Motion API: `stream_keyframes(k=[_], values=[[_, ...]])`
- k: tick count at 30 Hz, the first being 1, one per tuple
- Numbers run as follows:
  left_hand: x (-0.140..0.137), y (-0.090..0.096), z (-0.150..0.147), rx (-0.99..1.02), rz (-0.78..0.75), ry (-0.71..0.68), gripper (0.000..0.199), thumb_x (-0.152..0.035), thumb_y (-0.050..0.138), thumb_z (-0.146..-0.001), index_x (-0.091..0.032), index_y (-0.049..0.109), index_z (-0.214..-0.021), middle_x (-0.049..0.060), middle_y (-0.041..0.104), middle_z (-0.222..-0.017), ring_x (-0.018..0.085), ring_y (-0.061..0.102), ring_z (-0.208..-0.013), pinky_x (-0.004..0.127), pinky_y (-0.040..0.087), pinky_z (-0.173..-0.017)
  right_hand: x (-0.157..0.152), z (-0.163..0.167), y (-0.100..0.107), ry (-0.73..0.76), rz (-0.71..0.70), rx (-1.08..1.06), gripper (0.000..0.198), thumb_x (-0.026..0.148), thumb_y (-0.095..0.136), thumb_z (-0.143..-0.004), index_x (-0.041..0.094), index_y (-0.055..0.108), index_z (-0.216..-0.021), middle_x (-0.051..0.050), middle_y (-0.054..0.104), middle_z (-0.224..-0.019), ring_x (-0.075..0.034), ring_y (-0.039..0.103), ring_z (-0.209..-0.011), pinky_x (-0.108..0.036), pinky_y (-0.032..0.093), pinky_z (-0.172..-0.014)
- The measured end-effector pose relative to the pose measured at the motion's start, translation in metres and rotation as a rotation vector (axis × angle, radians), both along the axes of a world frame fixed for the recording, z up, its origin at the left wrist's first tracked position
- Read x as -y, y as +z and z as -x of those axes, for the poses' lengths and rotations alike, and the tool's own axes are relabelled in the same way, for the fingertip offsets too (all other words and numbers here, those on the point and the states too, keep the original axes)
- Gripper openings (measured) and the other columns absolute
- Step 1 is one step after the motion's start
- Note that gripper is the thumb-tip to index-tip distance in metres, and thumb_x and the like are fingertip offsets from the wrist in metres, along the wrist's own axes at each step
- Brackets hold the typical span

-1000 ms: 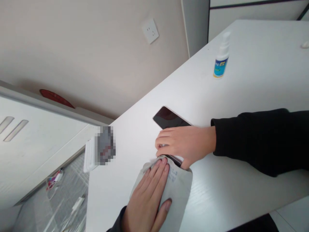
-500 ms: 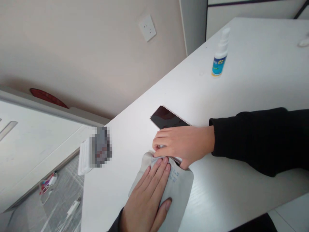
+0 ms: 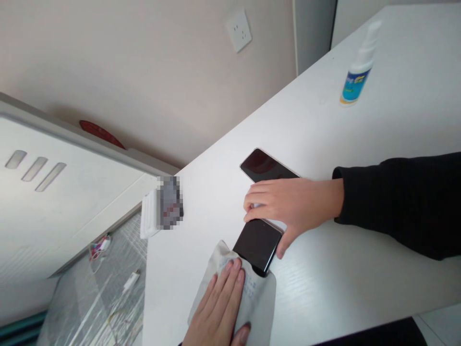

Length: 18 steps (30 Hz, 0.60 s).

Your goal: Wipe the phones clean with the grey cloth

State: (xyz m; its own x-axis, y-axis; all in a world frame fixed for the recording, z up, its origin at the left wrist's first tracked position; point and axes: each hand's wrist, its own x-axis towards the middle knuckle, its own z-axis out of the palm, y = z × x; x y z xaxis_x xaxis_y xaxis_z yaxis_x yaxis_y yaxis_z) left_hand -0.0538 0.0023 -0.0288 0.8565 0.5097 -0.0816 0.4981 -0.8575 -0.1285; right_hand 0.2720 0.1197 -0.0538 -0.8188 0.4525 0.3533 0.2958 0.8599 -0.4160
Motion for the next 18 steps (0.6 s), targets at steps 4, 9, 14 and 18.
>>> stream_keyframes(k=[4,9,14,18], values=[[-0.012,0.0,-0.016,-0.022,-0.02,-0.048,0.065,-0.033,0.036,-0.106,-0.005,0.02,-0.162,0.012,0.035,-0.167,0.023,0.027,-0.157,0.034,0.024,-0.126,-0.001,0.0,0.0,0.005,-0.007,0.006,0.071,0.069,0.079,-0.077,0.012,0.067,-0.117,-0.01,0.064,-0.116,-0.027,0.056,-0.11,-0.037,0.04,-0.103],[-0.057,-0.008,-0.063,0.049,-0.01,-0.19,0.061,-0.034,0.029,-0.107,-0.006,0.024,-0.161,0.01,0.035,-0.167,0.024,0.033,-0.153,0.036,0.018,-0.125,-0.002,-0.002,0.002,0.008,-0.07,0.042,0.04,0.031,0.082,-0.077,0.011,0.068,-0.108,-0.011,0.064,-0.116,-0.028,0.056,-0.107,-0.037,0.043,-0.099],[-0.076,-0.01,-0.073,0.064,0.075,-0.201,0.068,-0.039,0.043,-0.104,-0.013,0.021,-0.163,0.007,0.051,-0.157,0.023,0.048,-0.143,0.035,0.033,-0.118,-0.002,-0.003,0.0,-0.027,-0.073,0.045,0.027,0.007,0.061,-0.081,0.01,0.066,-0.107,-0.012,0.064,-0.114,-0.025,0.057,-0.103,-0.035,0.045,-0.097],[-0.083,-0.01,-0.062,0.115,0.183,-0.043,0.069,-0.036,0.049,-0.102,-0.016,0.024,-0.163,0.013,0.053,-0.154,0.03,0.054,-0.139,0.044,0.046,-0.11,0.0,-0.002,-0.001,-0.041,-0.094,0.008,0.039,0.018,0.062,-0.093,0.006,0.059,-0.13,-0.017,0.063,-0.132,-0.028,0.057,-0.118,-0.039,0.043,-0.106]])
